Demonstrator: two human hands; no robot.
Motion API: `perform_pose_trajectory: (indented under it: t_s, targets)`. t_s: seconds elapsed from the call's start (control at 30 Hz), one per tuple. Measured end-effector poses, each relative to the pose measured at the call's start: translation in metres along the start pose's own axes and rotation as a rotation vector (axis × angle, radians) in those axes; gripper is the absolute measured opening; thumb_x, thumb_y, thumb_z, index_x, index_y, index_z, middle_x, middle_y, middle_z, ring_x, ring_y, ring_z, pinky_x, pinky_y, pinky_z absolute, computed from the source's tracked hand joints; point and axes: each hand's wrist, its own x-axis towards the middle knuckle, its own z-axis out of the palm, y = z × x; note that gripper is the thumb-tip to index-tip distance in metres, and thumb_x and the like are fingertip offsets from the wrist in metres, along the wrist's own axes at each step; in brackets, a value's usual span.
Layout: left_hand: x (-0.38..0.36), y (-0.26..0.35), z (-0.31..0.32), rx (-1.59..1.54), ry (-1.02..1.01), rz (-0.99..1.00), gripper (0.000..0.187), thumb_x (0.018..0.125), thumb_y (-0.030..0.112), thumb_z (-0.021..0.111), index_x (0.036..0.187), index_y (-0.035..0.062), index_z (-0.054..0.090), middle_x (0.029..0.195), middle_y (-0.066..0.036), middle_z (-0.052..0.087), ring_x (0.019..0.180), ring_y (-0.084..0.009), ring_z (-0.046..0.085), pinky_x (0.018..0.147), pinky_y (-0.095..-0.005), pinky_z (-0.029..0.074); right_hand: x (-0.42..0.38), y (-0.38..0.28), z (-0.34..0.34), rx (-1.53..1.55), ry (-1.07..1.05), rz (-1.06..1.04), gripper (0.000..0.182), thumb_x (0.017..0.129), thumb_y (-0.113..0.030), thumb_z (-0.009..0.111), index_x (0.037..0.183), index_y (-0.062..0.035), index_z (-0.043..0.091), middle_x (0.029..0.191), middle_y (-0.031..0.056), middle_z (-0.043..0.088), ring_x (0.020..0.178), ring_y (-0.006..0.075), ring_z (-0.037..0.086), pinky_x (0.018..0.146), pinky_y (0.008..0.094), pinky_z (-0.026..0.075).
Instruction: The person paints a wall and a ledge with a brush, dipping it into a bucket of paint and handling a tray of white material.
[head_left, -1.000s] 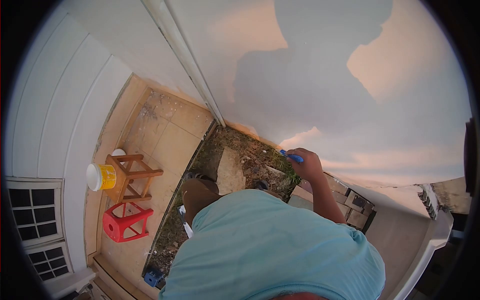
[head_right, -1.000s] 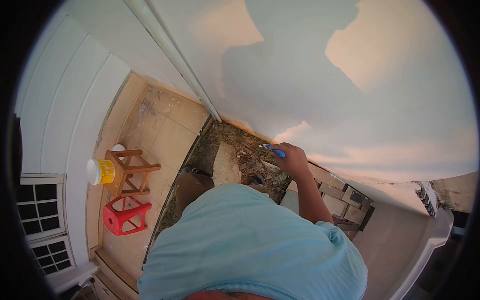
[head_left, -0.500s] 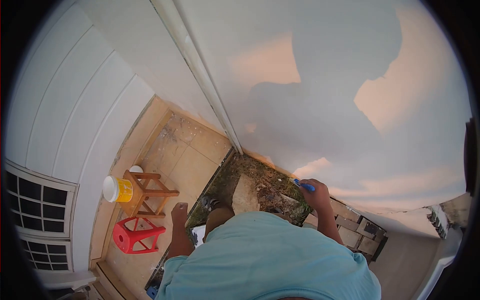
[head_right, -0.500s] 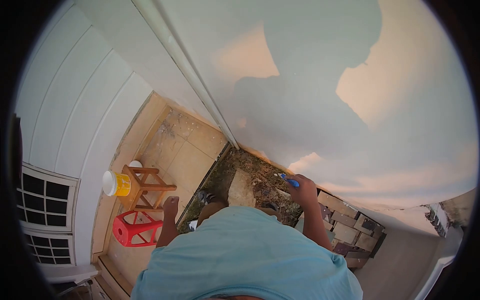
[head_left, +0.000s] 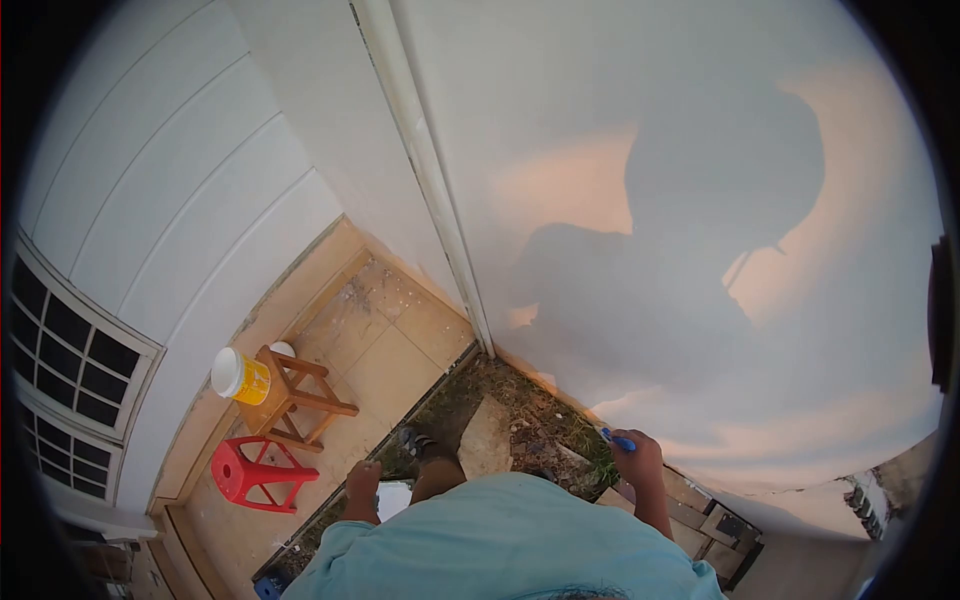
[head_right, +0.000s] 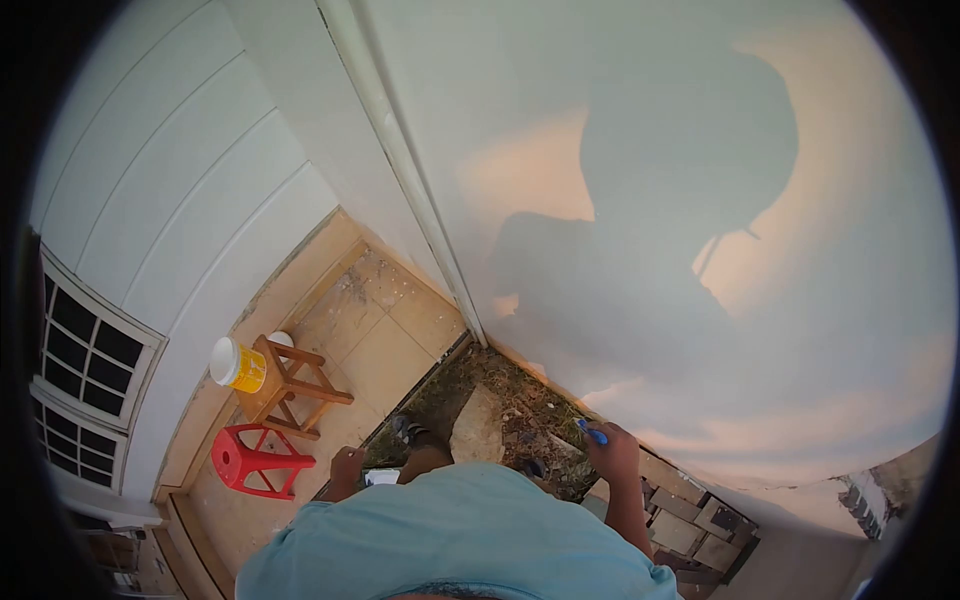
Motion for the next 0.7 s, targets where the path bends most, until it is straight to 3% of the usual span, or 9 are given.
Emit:
perform_pose_trajectory:
  t_s: [0.03,0.1,0.17,0.2,0.27,0.3,0.5,0.57,0.7]
  targets:
    - [-0.001,-0.047,0.026,0.093,-0.034,0.122,0.041,0.088,0.048,0.058,0.099,0.0109,0.071,0.099,-0.017,0.069,0.093,-0.0374,0.066,0.082,-0.05,0.051,-0.004,0.007,0.001,0.013,0.003,-0.01,0.017,0.076,-0.014,0.073,0.093,-0.0096,0.073,0.09,0.0124,0.071,0.079,0.0329,0.068,0.071,0.0398,0.054]
    - [-0.019,-0.084,0.047,0.454,-0.328,0.171,0.036,0.088,0.042,0.059,0.097,0.0099,0.072,0.101,-0.018,0.069,0.096,-0.0377,0.065,0.083,-0.0517,0.051,-0.011,0.025,0.007,0.007,0.02,-0.038,0.016,0.076,-0.012,0.073,0.092,-0.0085,0.073,0.091,0.013,0.071,0.08,0.0333,0.068,0.072,0.039,0.054]
    - [-0.06,-0.103,0.055,0.15,-0.243,-0.04,0.034,0.087,0.038,0.059,0.096,0.0077,0.071,0.105,-0.019,0.068,0.098,-0.0399,0.064,0.083,-0.0526,0.05,-0.007,0.029,0.006,-0.015,-0.016,-0.043,0.016,0.077,-0.014,0.073,0.092,-0.0096,0.073,0.091,0.0129,0.071,0.081,0.0337,0.067,0.073,0.0397,0.054]
    - [-0.077,-0.099,0.046,0.226,-0.272,0.119,0.037,0.086,0.039,0.061,0.098,0.0047,0.07,0.107,-0.022,0.067,0.101,-0.0426,0.062,0.085,-0.0528,0.049,-0.01,0.029,0.006,-0.011,-0.025,-0.024,0.016,0.078,-0.016,0.072,0.093,-0.0108,0.072,0.091,0.0129,0.07,0.082,0.0341,0.067,0.074,0.0403,0.054]
    - [-0.096,-0.085,0.04,-0.104,-0.27,-0.325,0.043,0.084,0.042,0.064,0.101,0.0023,0.069,0.108,-0.024,0.066,0.105,-0.0426,0.06,0.088,-0.0507,0.048,0.001,0.019,0.007,-0.008,-0.051,-0.094,0.016,0.079,-0.005,0.071,0.095,-0.0046,0.071,0.093,0.014,0.071,0.084,0.031,0.069,0.077,0.0351,0.053]
    - [-0.106,-0.078,0.034,-0.162,-0.172,-0.315,0.043,0.084,0.042,0.064,0.102,0.0033,0.069,0.109,-0.024,0.066,0.106,-0.0416,0.061,0.09,-0.0497,0.048,0.009,0.002,0.005,-0.014,-0.081,-0.084,0.016,0.079,-0.004,0.072,0.095,-0.0037,0.071,0.095,0.0144,0.071,0.084,0.0301,0.069,0.077,0.0347,0.053]
    - [-0.093,-0.079,0.032,-0.215,-0.112,-0.451,0.038,0.086,0.04,0.062,0.102,0.0078,0.072,0.107,-0.018,0.069,0.103,-0.0357,0.063,0.09,-0.0449,0.049,0.08,-0.092,0.039,0.077,-0.183,-0.372,0.012,0.082,0.0,0.071,0.093,-0.0014,0.069,0.096,0.012,0.072,0.09,0.0247,0.069,0.079,0.0331,0.054]
    - [-0.078,-0.061,0.005,-0.338,-0.203,-0.614,0.04,0.084,0.044,0.065,0.111,0.014,0.069,0.117,-0.016,0.066,0.111,-0.0351,0.06,0.096,-0.0469,0.046,0.106,-0.138,0.059,0.086,-0.239,-0.468,0.012,0.081,0.002,0.072,0.091,-0.0014,0.068,0.096,0.0124,0.072,0.089,0.0246,0.07,0.079,0.0323,0.054]
    - [-0.036,-0.077,0.012,-0.389,-0.121,-0.614,0.046,0.087,0.045,0.064,0.122,0.0164,0.062,0.117,-0.015,0.065,0.112,-0.0339,0.059,0.095,-0.0474,0.046,0.154,-0.229,0.116,0.12,-0.333,-0.61,0.013,0.08,0.003,0.073,0.091,-0.0014,0.068,0.096,0.0127,0.072,0.089,0.0247,0.07,0.079,0.0319,0.055]
